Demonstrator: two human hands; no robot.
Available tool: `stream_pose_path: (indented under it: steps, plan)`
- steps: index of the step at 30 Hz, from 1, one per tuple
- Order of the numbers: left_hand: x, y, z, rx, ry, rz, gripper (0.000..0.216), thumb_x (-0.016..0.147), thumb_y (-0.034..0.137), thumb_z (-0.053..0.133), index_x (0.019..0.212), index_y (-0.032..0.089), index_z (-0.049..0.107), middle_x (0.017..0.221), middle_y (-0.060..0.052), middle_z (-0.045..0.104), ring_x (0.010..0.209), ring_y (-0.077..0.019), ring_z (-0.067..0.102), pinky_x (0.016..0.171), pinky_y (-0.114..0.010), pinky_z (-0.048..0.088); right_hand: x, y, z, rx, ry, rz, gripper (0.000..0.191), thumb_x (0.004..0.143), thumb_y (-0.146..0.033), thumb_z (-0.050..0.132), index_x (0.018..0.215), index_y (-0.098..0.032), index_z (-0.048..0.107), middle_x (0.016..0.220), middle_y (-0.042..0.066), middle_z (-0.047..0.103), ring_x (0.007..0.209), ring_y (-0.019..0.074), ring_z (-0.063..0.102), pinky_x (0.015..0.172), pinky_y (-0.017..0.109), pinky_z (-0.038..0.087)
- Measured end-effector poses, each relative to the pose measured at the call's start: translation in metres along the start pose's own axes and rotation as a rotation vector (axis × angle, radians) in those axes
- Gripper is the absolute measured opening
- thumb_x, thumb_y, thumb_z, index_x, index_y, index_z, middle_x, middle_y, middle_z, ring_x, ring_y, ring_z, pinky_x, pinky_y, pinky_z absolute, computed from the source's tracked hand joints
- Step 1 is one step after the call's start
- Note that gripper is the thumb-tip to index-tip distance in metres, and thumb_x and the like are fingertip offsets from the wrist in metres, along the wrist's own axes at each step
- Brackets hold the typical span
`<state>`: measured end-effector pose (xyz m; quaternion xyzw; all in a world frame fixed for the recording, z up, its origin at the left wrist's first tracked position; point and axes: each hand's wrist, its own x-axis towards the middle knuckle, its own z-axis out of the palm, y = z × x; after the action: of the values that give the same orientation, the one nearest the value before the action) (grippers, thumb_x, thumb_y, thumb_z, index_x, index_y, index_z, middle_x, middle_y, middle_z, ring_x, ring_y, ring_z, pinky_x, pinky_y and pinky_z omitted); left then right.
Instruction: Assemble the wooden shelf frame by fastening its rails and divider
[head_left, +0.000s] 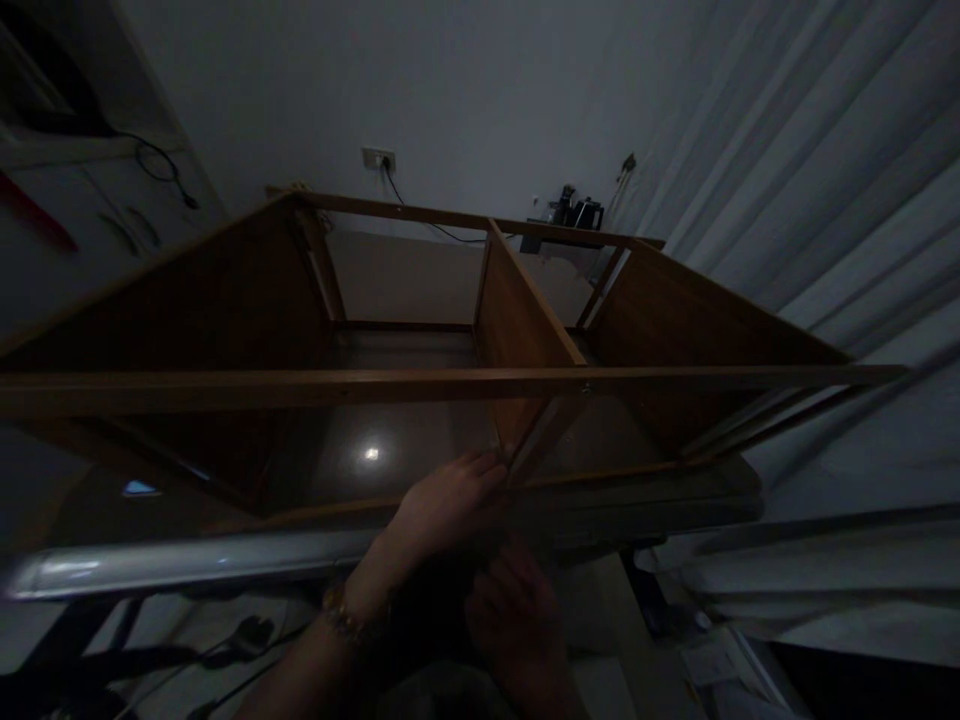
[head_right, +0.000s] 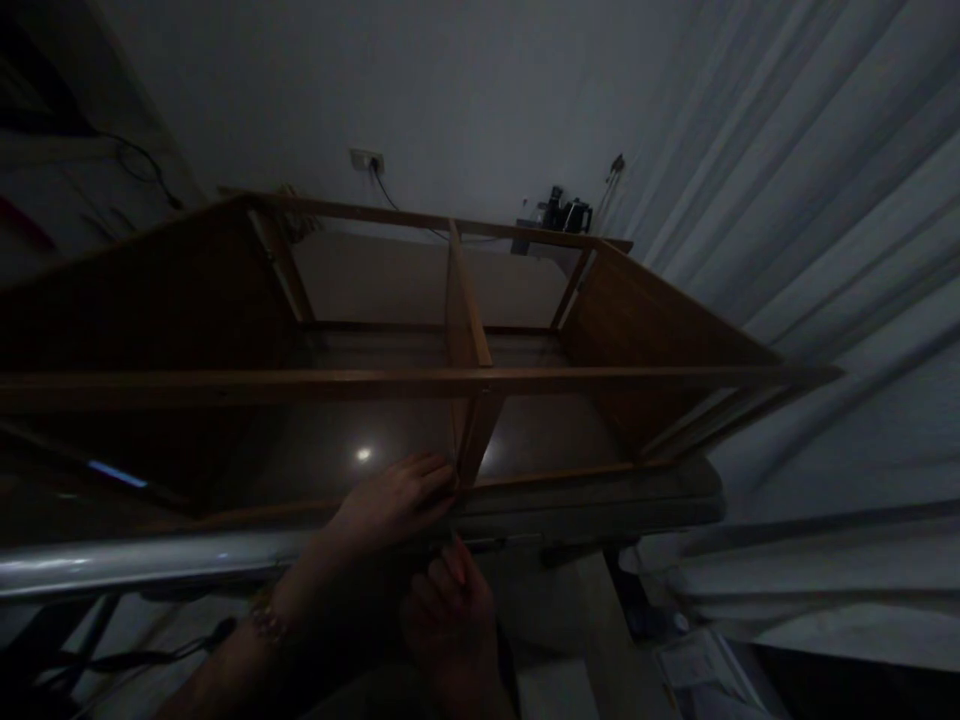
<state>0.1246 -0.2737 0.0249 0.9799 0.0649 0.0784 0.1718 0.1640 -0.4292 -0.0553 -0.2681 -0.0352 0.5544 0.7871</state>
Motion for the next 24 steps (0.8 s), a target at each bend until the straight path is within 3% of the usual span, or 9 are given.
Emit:
stream_pose_path:
  steps: [7,13,17,20,24]
  plan:
    - [-0.001,-0.001,0.004,0.026,0.014,-0.015,0.022,0.096,0.037,0.048,0.1,0.018,0.058,0.106,-0.004,0.063,0.097,-0.0203,0.061,0.081,-0.032,0.051,-0.01,-0.008,-0.009,-0.123,0.067,-0.01,0.053,0.081,-0.048,0.059,0.056,-0.022,0.02,0.048,-0.008,0.013,0.044,0.0098,0.012,0.044,0.026,0.018]
    - [0.006,0.006,0.002,0.123,-0.011,-0.059,0.023,0.092,0.04,0.054,0.097,0.019,0.061,0.102,-0.005,0.067,0.096,-0.0245,0.062,0.075,-0.035,0.051,-0.011,-0.016,-0.021,-0.462,0.317,-0.2,0.051,0.08,-0.058,0.055,0.053,-0.024,0.028,0.052,-0.005,0.024,0.049,0.0117,0.024,0.052,0.03,0.034]
    - [0.009,0.008,0.003,0.148,-0.02,-0.093,0.018,0.093,0.034,0.053,0.093,0.02,0.064,0.099,-0.005,0.069,0.09,-0.0243,0.064,0.069,-0.034,0.051,-0.009,-0.024,-0.022,-0.565,0.374,-0.28,0.051,0.081,-0.064,0.053,0.054,-0.024,0.037,0.053,-0.004,0.03,0.05,0.0129,0.029,0.051,0.03,0.034]
    - [0.01,0.007,0.006,0.136,-0.018,-0.09,0.016,0.093,0.032,0.054,0.094,0.022,0.065,0.099,-0.004,0.069,0.088,-0.0233,0.064,0.068,-0.033,0.05,-0.011,-0.038,-0.016,-0.789,0.426,-0.456,0.055,0.082,-0.069,0.051,0.052,-0.023,0.044,0.05,-0.002,0.038,0.047,0.0123,0.034,0.046,0.028,0.032]
    - [0.011,0.005,0.009,0.109,-0.017,-0.086,0.016,0.094,0.031,0.052,0.097,0.023,0.066,0.098,-0.003,0.069,0.087,-0.0205,0.065,0.071,-0.031,0.049,-0.016,-0.062,-0.003,-1.254,0.383,-0.889,0.046,0.09,-0.054,0.051,0.059,-0.021,0.054,0.052,-0.001,0.052,0.047,0.0124,0.047,0.045,0.024,0.037]
